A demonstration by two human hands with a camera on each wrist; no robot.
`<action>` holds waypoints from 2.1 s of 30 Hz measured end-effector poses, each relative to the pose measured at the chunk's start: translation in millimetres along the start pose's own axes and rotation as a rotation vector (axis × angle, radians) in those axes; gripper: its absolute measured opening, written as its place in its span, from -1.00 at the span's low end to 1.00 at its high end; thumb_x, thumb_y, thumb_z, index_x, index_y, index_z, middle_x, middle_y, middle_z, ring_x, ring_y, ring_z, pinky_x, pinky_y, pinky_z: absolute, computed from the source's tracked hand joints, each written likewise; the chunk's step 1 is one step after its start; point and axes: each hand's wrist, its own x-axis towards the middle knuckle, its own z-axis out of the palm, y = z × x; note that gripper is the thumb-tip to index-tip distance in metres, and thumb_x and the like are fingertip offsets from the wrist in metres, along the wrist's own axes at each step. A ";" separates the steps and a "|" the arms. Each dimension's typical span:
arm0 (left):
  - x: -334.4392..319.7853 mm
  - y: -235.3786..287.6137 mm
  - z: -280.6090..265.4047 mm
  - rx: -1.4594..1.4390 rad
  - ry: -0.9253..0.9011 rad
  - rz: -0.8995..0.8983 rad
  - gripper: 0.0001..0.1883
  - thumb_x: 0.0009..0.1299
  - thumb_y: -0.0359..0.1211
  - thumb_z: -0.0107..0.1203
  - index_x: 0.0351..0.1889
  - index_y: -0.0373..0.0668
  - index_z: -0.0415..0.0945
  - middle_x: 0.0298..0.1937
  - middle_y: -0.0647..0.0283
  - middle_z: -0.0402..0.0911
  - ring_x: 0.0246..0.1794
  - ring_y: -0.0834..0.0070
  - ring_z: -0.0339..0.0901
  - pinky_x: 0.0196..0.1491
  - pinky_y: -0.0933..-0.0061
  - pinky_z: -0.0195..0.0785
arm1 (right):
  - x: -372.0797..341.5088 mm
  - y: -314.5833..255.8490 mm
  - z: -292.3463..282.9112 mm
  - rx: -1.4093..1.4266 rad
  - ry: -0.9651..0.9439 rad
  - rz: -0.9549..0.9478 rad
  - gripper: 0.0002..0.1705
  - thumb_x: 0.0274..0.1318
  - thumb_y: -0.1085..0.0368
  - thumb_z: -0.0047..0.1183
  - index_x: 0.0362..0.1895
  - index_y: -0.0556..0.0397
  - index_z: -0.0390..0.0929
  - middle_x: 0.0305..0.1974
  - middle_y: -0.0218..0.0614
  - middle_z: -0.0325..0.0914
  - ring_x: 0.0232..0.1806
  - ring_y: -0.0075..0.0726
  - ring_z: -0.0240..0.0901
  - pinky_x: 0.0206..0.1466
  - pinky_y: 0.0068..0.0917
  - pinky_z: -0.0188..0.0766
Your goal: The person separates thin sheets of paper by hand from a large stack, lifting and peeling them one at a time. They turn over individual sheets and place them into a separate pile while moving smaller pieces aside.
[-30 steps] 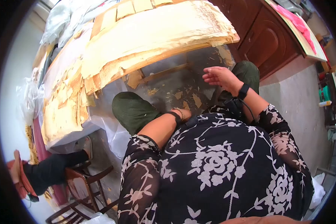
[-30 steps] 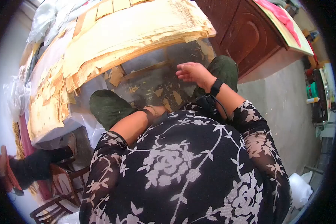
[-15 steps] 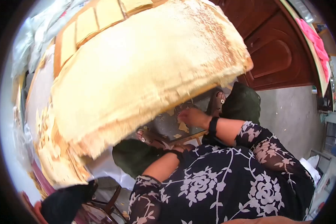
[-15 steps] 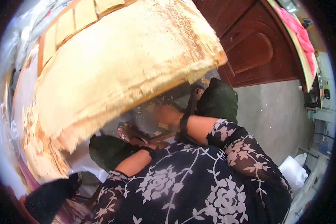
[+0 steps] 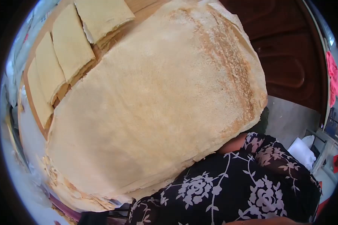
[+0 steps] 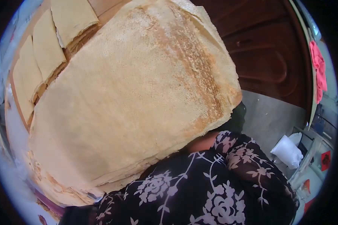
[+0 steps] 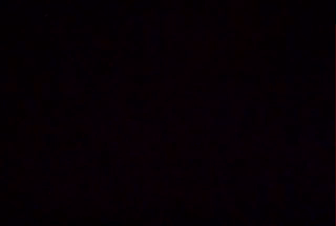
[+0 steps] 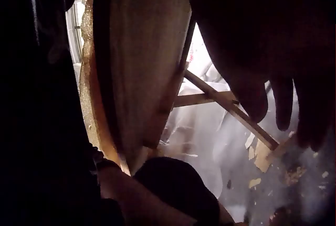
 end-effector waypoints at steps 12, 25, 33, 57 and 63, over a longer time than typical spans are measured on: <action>16.7 -16.9 -19.1 0.098 0.260 0.007 -0.62 0.34 -0.17 0.14 0.02 -0.13 0.70 -0.02 0.00 0.75 -0.03 0.06 0.71 0.03 0.07 0.50 | 93.5 -18.2 32.8 -0.256 0.037 -0.238 -0.52 0.22 0.11 0.21 0.19 -0.01 0.62 0.14 0.00 0.62 0.20 0.04 0.52 0.36 -0.12 0.35; -70.4 25.1 -91.3 0.034 0.316 -0.201 -0.57 0.34 -0.12 0.23 0.09 -0.14 0.68 -0.01 -0.04 0.73 0.02 0.05 0.68 0.06 0.10 0.52 | 39.4 -87.1 31.8 -0.351 0.133 -0.247 -0.65 0.30 0.13 0.14 0.07 0.00 0.69 -0.06 -0.14 0.74 0.00 -0.07 0.67 0.07 -0.24 0.53; -188.2 41.6 -73.2 -0.219 0.747 0.160 -0.76 0.47 -0.37 0.17 0.03 -0.23 0.67 -0.11 0.06 0.75 -0.13 0.24 0.72 -0.05 0.37 0.53 | -32.9 -83.9 8.8 -0.098 0.315 -0.400 -0.73 0.40 0.32 0.11 0.06 0.18 0.69 -0.12 -0.25 0.77 -0.09 -0.47 0.66 0.02 -0.52 0.55; -300.6 -78.6 -116.6 0.254 1.509 -0.660 -0.48 0.36 -0.44 0.10 0.32 0.01 0.52 -0.11 0.13 0.62 -0.13 0.11 0.61 -0.14 0.12 0.53 | -32.4 -340.4 -99.6 -0.615 0.264 -0.534 -0.78 0.38 0.42 0.07 0.01 0.24 0.66 -0.10 -0.29 0.71 0.03 -0.45 0.60 0.18 -0.47 0.47; -303.8 -48.1 -163.7 0.576 1.637 -0.529 -0.49 0.30 -0.45 0.12 0.27 -0.04 0.52 -0.03 0.03 0.61 0.03 0.05 0.53 0.14 0.05 0.38 | 17.1 -362.4 -38.7 -0.781 0.477 -0.818 -0.59 0.35 0.22 0.22 0.19 0.12 0.59 0.05 -0.24 0.70 0.10 -0.35 0.62 0.23 -0.40 0.47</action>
